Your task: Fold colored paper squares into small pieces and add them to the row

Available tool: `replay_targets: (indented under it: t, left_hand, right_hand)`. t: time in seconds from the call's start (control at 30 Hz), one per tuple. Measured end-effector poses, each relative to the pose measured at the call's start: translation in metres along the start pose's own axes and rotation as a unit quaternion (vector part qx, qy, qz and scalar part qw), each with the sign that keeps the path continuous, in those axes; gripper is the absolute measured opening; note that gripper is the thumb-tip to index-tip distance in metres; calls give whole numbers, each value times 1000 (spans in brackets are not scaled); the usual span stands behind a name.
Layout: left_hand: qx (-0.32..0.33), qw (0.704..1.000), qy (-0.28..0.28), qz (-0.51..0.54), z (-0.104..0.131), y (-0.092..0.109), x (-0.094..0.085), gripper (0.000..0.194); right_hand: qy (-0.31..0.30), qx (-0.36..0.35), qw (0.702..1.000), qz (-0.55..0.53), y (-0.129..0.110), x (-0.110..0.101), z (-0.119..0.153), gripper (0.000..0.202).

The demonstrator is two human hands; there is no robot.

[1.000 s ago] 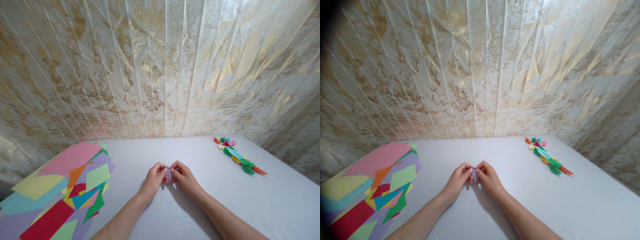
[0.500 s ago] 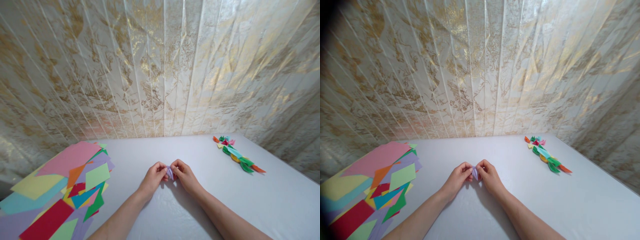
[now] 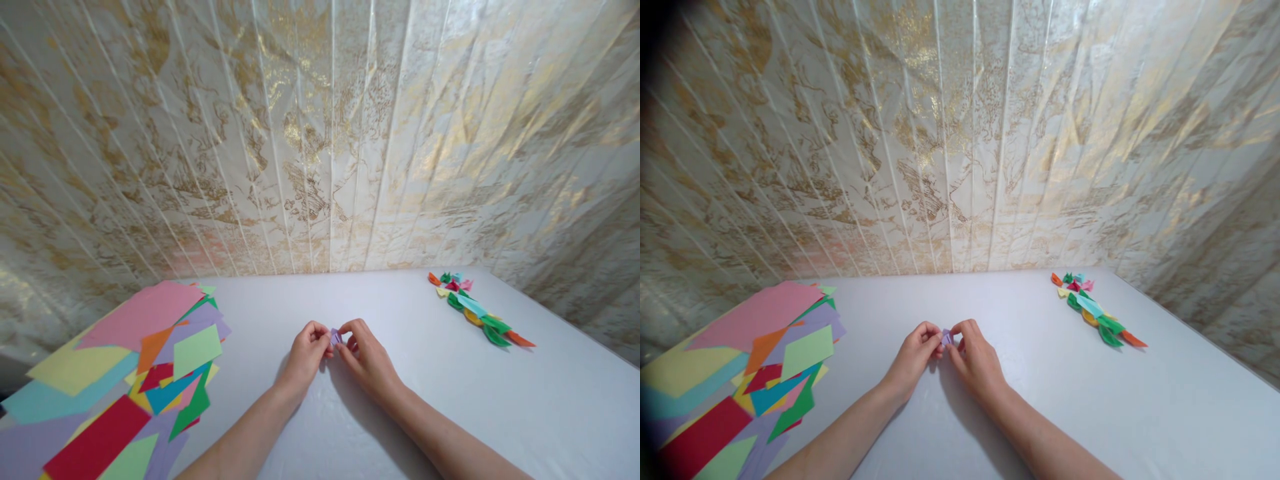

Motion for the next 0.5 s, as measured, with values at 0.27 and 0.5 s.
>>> replay_targets:
  t: [0.27,0.5]
  left_hand:
    - [13,1000,-10,-24,1,2,1,16]
    - [15,1000,-9,-21,3,3,2,16]
  right_hand:
    - [-12,22,1000,1,2,2,1,10]
    - [-1,20,999,-31,2,2,-2,10]
Point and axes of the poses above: each hand's wrist, its own z-axis away from the middle knuckle, its own x-axis out of the palm, y = z × x, the point moved 4 cm from there along -z, towards the middle knuckle, and after that the axes turned 4 degrees about -z, right-handed, at the moved point
